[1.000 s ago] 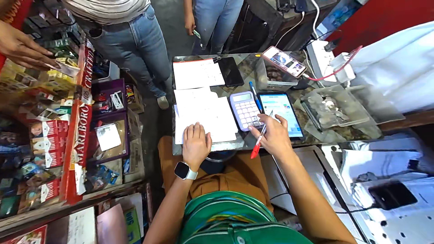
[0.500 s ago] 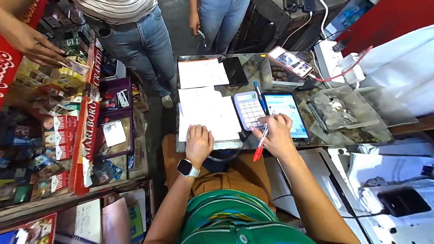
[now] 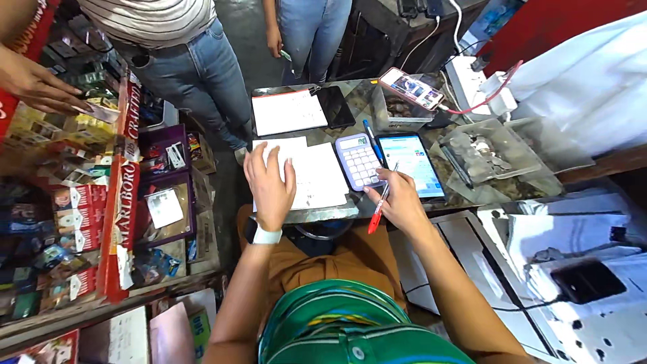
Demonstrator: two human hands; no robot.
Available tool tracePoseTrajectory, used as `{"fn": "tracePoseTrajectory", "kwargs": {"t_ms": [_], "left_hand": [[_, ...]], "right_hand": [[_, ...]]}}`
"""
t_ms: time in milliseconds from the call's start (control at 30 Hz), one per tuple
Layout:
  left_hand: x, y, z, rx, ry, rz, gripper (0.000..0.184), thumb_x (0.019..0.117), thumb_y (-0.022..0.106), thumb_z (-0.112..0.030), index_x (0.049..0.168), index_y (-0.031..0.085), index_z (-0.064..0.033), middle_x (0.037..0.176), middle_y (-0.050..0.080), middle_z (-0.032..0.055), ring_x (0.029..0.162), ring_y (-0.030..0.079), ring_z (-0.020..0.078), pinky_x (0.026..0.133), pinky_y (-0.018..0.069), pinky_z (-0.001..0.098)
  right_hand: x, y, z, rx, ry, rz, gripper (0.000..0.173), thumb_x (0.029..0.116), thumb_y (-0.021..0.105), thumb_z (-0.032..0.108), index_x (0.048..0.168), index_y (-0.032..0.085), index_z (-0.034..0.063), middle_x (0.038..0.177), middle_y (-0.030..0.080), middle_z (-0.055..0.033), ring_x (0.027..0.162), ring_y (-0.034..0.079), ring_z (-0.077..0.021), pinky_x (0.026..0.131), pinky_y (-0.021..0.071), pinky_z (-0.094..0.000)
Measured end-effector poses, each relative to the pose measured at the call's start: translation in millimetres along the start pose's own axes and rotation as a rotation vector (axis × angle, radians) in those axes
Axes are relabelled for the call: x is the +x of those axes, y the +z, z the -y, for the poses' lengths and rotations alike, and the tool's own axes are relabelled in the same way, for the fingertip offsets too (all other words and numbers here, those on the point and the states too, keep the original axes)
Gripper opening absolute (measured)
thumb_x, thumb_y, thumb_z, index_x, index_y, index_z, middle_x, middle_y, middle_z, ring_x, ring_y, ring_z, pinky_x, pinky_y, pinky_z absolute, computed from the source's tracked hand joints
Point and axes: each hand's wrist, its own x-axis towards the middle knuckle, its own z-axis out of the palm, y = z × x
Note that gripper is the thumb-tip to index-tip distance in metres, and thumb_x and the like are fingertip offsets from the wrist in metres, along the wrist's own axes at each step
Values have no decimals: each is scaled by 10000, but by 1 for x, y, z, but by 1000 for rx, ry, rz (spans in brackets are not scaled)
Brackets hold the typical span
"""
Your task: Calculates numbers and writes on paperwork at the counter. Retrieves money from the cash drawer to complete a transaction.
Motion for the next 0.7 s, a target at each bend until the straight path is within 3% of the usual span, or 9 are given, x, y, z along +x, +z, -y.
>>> {"fn": "tracePoseTrajectory", "kwargs": {"t_ms": [67,133,233,333,467,600,700], "left_hand": [[35,-14,-4,-30,11,-13,422,1066,459,-256,1310,623,47,1485,496,270,1432,422,428,1211,267,583],[58,-15,-3,-46,40,35,422,1091,403,-239,1308,631,41,1457,537,254,1418,456,405,1203,301,552],[63,11,12,-16,106,313,439,1103,364,-231,1331,622,41,1459,557,227,1410,487,373,1193,351,525],[31,44,33,38,172,533,475,1103,386,-322,1435,567,-35,1585,440,164,1510,343,354,1239,223,588],[-4,69,41,86,139,642,612,1065,417,-502,1506,504,-87,1627,378,152,1546,266,343,1250,146,601],[-42,56,23,145,84,644,674,1051,418,-547,1523,476,-70,1647,332,179,1551,240,374,1240,146,626],[-56,44,15,131,65,628,564,1083,387,-434,1497,516,-74,1620,382,181,1528,292,391,1222,189,629]], "right_hand": [[0,0,-1,-1,2,0,549,985,618,398,1217,618,-99,1119,703,-247,1077,684,-410,1093,385,-636],[0,0,-1,4,4,4,561,992,607,408,1234,612,-97,1133,699,-249,1090,680,-411,1099,384,-632],[0,0,0,5,15,0,565,993,604,417,1231,613,-95,1142,697,-250,1098,676,-412,1102,380,-632],[-1,1,1,4,10,-13,553,994,598,419,1205,621,-92,1143,699,-247,1096,678,-416,1096,382,-634],[-1,1,-1,6,7,-10,549,995,603,410,1220,619,-91,1127,702,-248,1090,680,-412,1098,382,-629],[-2,0,1,2,15,6,556,992,612,397,1235,612,-103,1130,697,-260,1081,678,-424,1097,386,-632],[-1,1,1,-7,17,4,562,991,613,402,1227,611,-109,1125,696,-270,1076,674,-441,1091,375,-648]]}}
